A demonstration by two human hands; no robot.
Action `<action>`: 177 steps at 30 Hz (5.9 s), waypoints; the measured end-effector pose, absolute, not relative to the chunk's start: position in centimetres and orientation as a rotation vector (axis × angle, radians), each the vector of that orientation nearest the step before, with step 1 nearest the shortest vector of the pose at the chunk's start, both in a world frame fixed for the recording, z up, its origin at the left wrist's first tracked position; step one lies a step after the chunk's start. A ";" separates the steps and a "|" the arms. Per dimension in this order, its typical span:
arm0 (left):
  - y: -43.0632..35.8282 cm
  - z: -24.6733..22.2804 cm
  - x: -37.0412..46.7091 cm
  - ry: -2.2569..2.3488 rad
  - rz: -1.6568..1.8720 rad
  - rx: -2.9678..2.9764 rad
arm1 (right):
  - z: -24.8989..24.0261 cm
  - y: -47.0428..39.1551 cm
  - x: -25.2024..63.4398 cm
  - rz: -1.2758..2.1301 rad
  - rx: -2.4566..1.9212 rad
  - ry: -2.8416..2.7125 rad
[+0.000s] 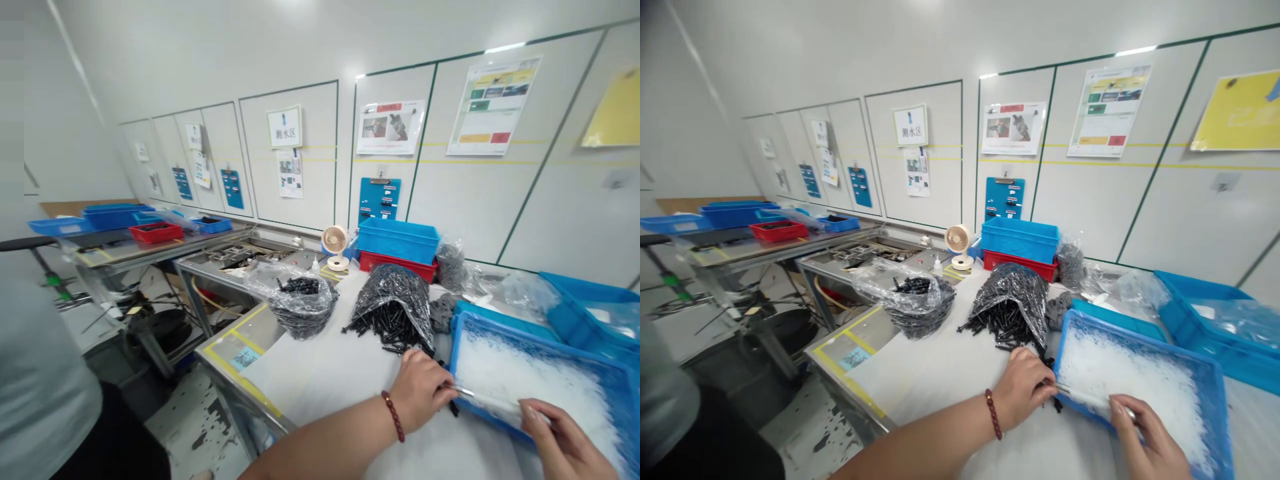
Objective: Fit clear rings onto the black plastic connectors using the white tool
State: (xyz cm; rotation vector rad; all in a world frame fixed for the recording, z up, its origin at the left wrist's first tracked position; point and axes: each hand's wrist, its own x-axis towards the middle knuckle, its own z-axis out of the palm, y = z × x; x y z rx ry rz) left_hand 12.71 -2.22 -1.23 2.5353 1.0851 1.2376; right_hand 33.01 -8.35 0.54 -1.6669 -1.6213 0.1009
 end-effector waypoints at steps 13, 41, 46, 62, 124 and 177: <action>-2.9 -0.5 12.0 0.857 1.332 2.561 | 2.1 -8.8 30.4 0.321 -1.294 -1.592; -3.0 -0.6 11.9 1.004 1.504 2.425 | 3.1 -9.5 31.6 0.038 -1.448 -0.863; -3.0 -0.6 12.0 0.976 1.505 2.422 | 2.8 -9.4 31.9 -0.025 -1.432 -0.873; -3.1 -0.6 12.0 0.956 1.453 2.388 | 2.2 -9.2 32.0 -0.042 -1.494 -0.955; -3.0 -0.5 12.1 0.940 1.411 2.388 | 1.9 -8.4 32.4 0.069 -1.531 -1.099; -1.7 -1.5 12.4 0.859 1.312 2.623 | 2.2 -8.8 31.7 0.395 -1.363 -1.157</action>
